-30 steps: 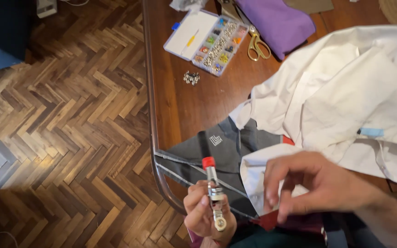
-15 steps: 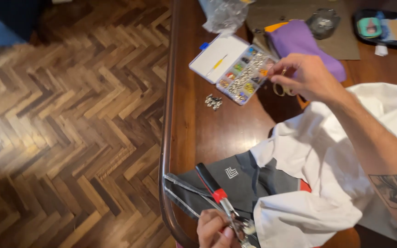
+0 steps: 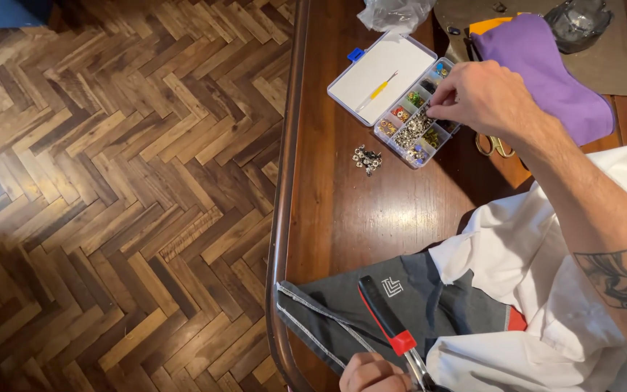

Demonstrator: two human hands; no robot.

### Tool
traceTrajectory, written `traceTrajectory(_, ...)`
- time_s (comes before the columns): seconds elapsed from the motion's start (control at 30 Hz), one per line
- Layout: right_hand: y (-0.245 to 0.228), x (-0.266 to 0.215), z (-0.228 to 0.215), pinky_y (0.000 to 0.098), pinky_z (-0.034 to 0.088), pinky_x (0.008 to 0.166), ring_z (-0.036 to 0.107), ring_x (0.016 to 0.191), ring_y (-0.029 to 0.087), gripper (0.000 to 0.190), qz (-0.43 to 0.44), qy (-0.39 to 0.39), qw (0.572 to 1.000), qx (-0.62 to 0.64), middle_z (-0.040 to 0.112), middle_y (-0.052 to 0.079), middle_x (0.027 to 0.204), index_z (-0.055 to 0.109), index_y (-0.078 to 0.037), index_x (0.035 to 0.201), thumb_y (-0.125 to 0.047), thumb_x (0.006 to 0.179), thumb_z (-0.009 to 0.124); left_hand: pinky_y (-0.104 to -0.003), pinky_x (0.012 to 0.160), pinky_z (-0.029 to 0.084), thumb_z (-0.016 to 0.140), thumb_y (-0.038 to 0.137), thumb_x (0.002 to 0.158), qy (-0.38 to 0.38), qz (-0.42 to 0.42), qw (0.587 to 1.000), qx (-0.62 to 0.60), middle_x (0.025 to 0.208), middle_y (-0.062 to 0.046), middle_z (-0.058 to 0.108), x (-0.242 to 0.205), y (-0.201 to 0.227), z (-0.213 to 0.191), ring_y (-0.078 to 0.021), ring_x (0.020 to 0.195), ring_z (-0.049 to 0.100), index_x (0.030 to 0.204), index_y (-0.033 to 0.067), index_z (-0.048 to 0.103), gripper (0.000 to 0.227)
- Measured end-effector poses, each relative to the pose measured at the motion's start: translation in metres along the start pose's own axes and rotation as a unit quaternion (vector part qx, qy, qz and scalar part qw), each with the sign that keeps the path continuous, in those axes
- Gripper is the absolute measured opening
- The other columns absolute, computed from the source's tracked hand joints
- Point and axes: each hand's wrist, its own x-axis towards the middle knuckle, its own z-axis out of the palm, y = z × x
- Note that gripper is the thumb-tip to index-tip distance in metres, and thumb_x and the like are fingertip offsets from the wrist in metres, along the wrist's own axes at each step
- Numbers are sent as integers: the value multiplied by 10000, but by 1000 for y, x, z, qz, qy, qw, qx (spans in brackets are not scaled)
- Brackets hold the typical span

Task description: Attaching snap buttons to a white garment using a hand-held snap press tool

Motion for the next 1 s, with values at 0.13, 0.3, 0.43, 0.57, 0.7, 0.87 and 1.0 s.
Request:
traceTrajectory(0.13,5,5,6,541,553,816,739,1040,323,147,22,0,1000,14,816,-47,1126,921,-282,1018,-352,1003,792,-220,533,589,873,131,880,35,20,999,17,693,72,695,4,3,11,-76,544,651,717,234,792,209)
traceTrajectory(0.3,7,2,7,513,534,780,725,960,309,144,-11,8,999,31,791,-9,1084,882,-232,959,-255,979,742,-210,528,595,883,174,913,65,34,997,1,655,52,659,5,2,10,-79,530,642,756,206,790,185)
traceTrajectory(0.43,9,5,2,525,560,806,756,1062,304,165,3,-9,1000,19,843,-7,1197,927,-245,1087,-333,1057,790,-240,592,642,845,235,1022,29,41,998,-41,737,35,712,2,-4,4,-90,595,713,850,190,820,179)
traceTrajectory(0.57,-4,-1,-6,503,553,830,747,1006,269,170,41,-21,997,60,860,-8,1126,951,-238,1095,-376,1063,857,-231,551,605,917,156,921,48,55,997,-39,721,46,702,0,-3,8,-98,572,673,829,182,819,136)
traceTrajectory(0.7,-9,-2,-5,572,578,849,759,1038,296,154,68,-10,995,74,869,-22,1069,946,-272,1075,-395,1038,861,-227,557,600,871,241,965,49,42,998,-25,697,67,713,4,2,9,-91,574,667,808,187,812,177)
traceTrajectory(0.87,5,1,5,514,580,849,774,1037,234,144,55,5,993,103,873,-47,1079,932,-261,1034,-284,969,806,-240,548,604,878,254,941,61,56,996,-45,722,70,738,7,3,12,-89,567,697,827,193,787,158)
traceTrajectory(1.0,19,2,10,416,559,777,750,841,174,119,26,32,990,132,877,-15,945,921,-204,1019,-230,976,813,-260,550,610,842,301,971,88,62,992,-70,697,49,721,12,7,16,-118,533,653,855,166,751,200)
